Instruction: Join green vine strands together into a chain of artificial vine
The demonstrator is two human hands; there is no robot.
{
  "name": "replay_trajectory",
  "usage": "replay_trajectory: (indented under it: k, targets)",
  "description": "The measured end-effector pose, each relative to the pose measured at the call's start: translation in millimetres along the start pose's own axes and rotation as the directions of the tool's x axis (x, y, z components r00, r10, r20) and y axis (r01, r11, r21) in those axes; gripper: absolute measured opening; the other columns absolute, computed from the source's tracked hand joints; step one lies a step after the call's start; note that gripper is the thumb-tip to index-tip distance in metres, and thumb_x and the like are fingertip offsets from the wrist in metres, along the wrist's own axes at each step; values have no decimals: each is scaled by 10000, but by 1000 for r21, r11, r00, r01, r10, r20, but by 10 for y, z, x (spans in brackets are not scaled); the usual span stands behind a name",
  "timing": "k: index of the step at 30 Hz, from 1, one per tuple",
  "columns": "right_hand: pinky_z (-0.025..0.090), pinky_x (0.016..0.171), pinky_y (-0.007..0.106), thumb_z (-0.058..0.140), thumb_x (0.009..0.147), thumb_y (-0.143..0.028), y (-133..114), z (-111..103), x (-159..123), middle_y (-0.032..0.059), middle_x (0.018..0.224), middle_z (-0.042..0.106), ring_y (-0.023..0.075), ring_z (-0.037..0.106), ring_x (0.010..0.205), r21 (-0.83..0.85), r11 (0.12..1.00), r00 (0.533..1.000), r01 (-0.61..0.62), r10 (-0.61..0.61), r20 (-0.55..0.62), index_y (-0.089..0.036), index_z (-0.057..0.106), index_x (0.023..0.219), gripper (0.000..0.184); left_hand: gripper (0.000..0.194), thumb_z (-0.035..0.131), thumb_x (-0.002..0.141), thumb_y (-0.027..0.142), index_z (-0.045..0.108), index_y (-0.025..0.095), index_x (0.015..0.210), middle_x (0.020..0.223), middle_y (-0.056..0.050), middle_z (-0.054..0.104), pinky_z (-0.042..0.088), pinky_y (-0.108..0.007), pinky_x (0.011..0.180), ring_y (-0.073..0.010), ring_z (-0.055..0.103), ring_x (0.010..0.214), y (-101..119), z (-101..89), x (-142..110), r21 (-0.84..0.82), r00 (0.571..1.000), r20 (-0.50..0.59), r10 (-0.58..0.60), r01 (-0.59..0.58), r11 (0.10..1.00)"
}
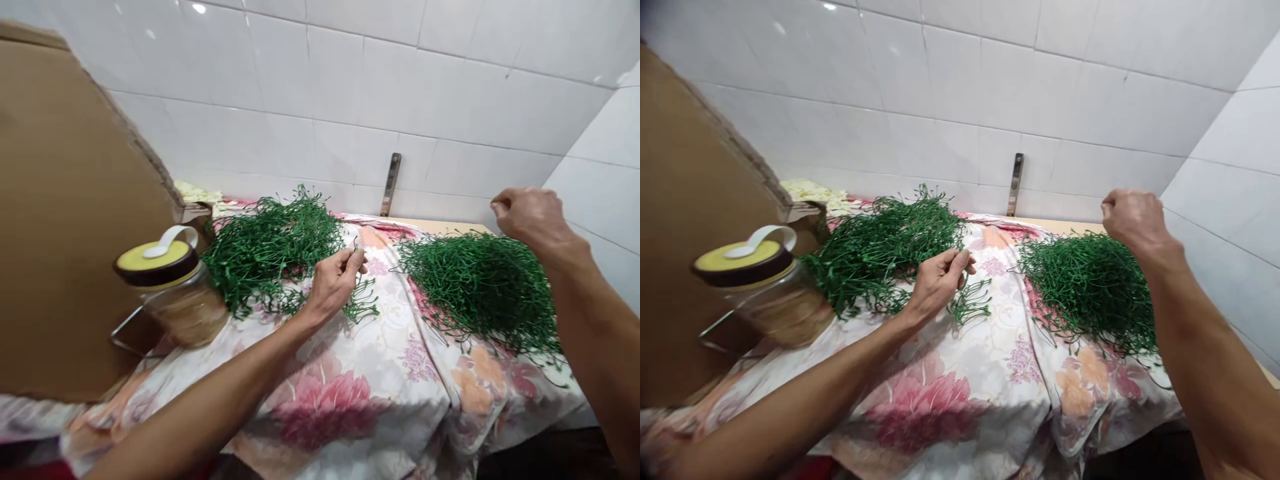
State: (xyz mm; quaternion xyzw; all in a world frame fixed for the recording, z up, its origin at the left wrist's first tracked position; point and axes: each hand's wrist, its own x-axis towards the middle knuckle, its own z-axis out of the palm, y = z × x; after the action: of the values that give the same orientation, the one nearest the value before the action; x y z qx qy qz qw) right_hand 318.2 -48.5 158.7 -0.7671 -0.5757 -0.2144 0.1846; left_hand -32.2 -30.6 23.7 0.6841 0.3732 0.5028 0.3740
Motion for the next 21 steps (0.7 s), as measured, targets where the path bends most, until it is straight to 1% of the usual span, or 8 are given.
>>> replay_trajectory:
  k: [1,3,5,8,11,13,16,21]
  targets:
    - [438,836,469,570,890,-236,-110,-15,-63,187,874,730,299,657,881,-27,999,999,17,-18,-31,-126,776,1003,260,447,516,941,563,689,162,850,740,-28,672,370,-211,465,-83,492,492,-12,0,14,-46,1000,-11,-20,20,999]
    - [463,827,431,613,878,-255,-388,-12,-237,143,884,746,271,668,847,72,995,997,75,-72,-43,-168,771,1013,225,461,520,930,589,678,160,876,701,-9,626,358,-202,413,-66,462,431,-41,6,43,-128,998,-7,-67,66,990]
    - [497,739,377,631,889,-339,-713,46,-474,99,851,755,237,673,769,288,948,984,133,-160,72,-207,774,985,217,465,537,918,599,665,154,876,677,3,589,372,-195,389,-57,452,402,-71,12,69,-191,996,13,-93,93,977]
    - [506,681,333,604,918,-436,-1192,247,-873,77,916,763,214,671,754,587,778,861,223,-439,255,-229,763,969,267,459,570,901,598,650,148,869,674,7,576,386,-184,382,-54,488,406,-103,19,91,-258,994,4,-109,107,960]
    - [495,702,315,594,931,-483,-1549,512,-1191,88,994,758,212,676,807,751,632,719,191,-610,332,-211,734,1043,326,447,586,895,589,640,145,869,664,3,583,379,-182,375,-75,547,430,-116,21,102,-288,994,-10,-107,100,952]
    - [481,664,310,608,922,-498,-1694,648,-1326,96,967,753,205,668,757,803,584,664,115,-647,375,-188,708,1068,357,431,594,897,573,631,145,863,631,9,577,383,-183,380,-79,549,433,-117,21,113,-313,993,-41,-111,93,945]
    - [478,663,316,640,907,-502,-1796,725,-1446,101,960,741,200,655,736,831,549,640,88,-670,375,-176,668,1122,392,411,595,901,559,615,150,871,589,24,565,384,-185,388,-66,499,408,-117,17,139,-373,985,-105,-138,89,924]
    - [506,781,342,650,921,-457,-1835,718,-1580,107,1136,694,213,658,890,866,432,619,252,-760,199,-213,639,1207,377,432,596,893,584,599,152,868,584,26,567,393,-195,401,-57,458,397,-131,9,178,-424,973,-149,-174,96,901]
